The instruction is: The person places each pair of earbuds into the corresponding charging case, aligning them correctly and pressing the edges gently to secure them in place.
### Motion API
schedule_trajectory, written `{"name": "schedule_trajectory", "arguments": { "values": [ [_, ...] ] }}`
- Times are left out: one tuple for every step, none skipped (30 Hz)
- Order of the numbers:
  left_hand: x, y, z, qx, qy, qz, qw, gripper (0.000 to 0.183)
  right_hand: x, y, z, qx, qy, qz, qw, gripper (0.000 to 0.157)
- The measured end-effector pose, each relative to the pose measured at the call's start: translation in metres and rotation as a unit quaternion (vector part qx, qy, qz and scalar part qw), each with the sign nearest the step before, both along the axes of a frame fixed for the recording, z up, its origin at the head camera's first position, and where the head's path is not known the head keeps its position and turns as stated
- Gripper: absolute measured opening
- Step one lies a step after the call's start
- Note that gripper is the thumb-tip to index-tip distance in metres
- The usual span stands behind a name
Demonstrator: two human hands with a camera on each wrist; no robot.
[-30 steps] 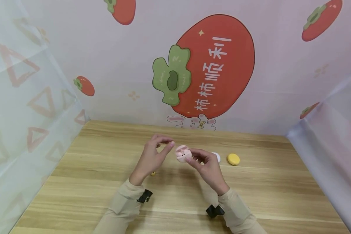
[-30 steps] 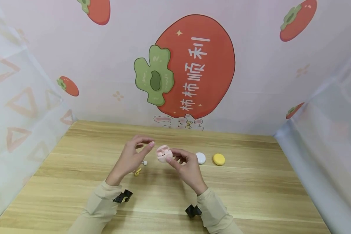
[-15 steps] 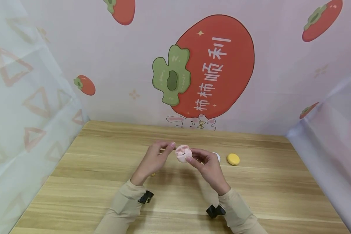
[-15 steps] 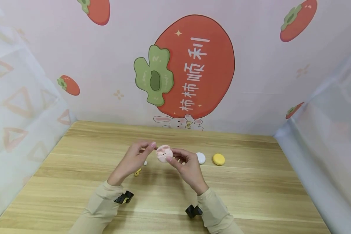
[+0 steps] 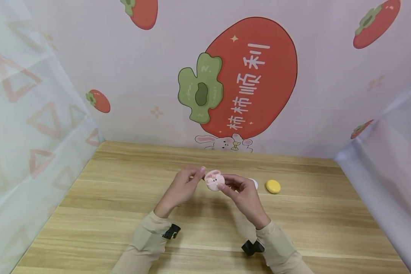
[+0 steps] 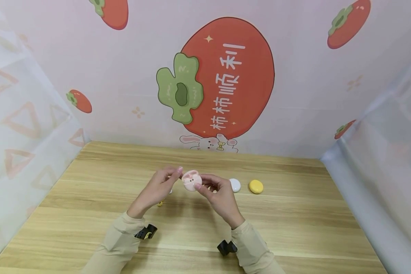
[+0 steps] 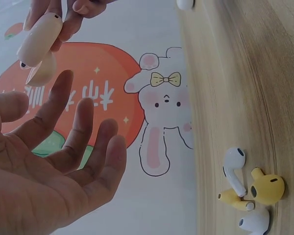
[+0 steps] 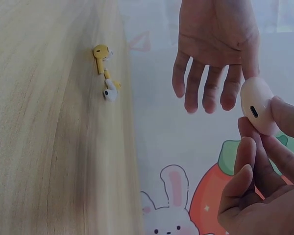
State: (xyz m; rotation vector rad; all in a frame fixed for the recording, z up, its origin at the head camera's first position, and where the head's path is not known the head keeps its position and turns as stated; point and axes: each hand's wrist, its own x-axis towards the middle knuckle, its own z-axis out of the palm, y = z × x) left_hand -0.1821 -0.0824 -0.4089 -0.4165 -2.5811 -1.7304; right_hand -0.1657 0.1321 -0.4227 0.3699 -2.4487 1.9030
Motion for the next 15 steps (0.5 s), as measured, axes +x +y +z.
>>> {"name": "schedule_trajectory", "arguments": {
  "values": [
    [-0.0001, 0.0, -0.0004, 0.0, 0.0, 0.0, 1.0, 0.037, 0.0001, -0.0001, 0.0004, 0.0, -0.002, 0.0, 1.0, 0.027],
    [-0.0001, 0.0001, -0.0008, 0.0, 0.001, 0.0, 1.0, 0.037, 0.0004, -0.0003, 0.0008, 0.0, -0.003, 0.0, 1.0, 0.027],
    [-0.0003, 0.0001, -0.0011, 0.0, 0.002, -0.001, 1.0, 0.038, 0.0007, -0.0005, 0.0012, 0.0, -0.003, 0.001, 1.0, 0.027],
    [-0.0006, 0.0002, -0.0014, 0.001, 0.003, -0.003, 1.0, 0.037, 0.0009, -0.0006, 0.0014, 0.001, -0.004, 0.002, 1.0, 0.027],
    [-0.0006, 0.0001, -0.0017, 0.0, 0.004, -0.004, 1.0, 0.037, 0.0011, -0.0006, 0.0017, 0.002, -0.004, 0.004, 1.0, 0.027],
    [-0.0007, 0.0, -0.002, 0.0, 0.006, -0.005, 1.0, 0.037, 0.0012, -0.0006, 0.0019, 0.002, -0.003, 0.005, 1.0, 0.027],
    [-0.0006, -0.0002, -0.0019, 0.0, 0.006, -0.007, 1.0, 0.036, 0.0013, -0.0006, 0.002, 0.002, -0.003, 0.006, 1.0, 0.027],
    [-0.0005, -0.0003, -0.0016, 0.0, 0.005, -0.009, 0.9999, 0.035, 0.0012, -0.0005, 0.0017, 0.002, -0.003, 0.007, 1.0, 0.027],
    [-0.0004, -0.0005, -0.0014, 0.0, 0.003, -0.011, 0.9999, 0.034, 0.0012, -0.0006, 0.0017, 0.003, -0.004, 0.007, 1.0, 0.026],
    [-0.0001, -0.0006, -0.0008, -0.001, 0.002, -0.013, 0.9999, 0.033, 0.001, -0.0005, 0.0015, 0.004, -0.004, 0.007, 1.0, 0.027],
    [0.0, -0.0007, -0.0006, -0.001, 0.001, -0.015, 0.9999, 0.033, 0.0009, -0.0005, 0.0013, 0.004, -0.004, 0.008, 1.0, 0.027],
    [0.0001, -0.0007, -0.0004, 0.0, 0.0, -0.017, 0.9999, 0.032, 0.0007, -0.0006, 0.0009, 0.005, -0.005, 0.008, 1.0, 0.027],
    [0.0003, -0.0007, -0.0001, -0.001, -0.002, -0.019, 0.9998, 0.032, 0.0006, -0.0008, 0.0007, 0.006, -0.006, 0.008, 1.0, 0.027],
    [0.0002, -0.0007, -0.0002, -0.001, -0.001, -0.021, 0.9998, 0.032, 0.0006, -0.0008, 0.0004, 0.007, -0.005, 0.008, 1.0, 0.028],
    [0.0002, -0.0008, -0.0001, -0.002, 0.0, -0.022, 0.9997, 0.032, 0.0004, -0.0008, 0.0001, 0.009, -0.006, 0.008, 1.0, 0.028]
  ]
}}
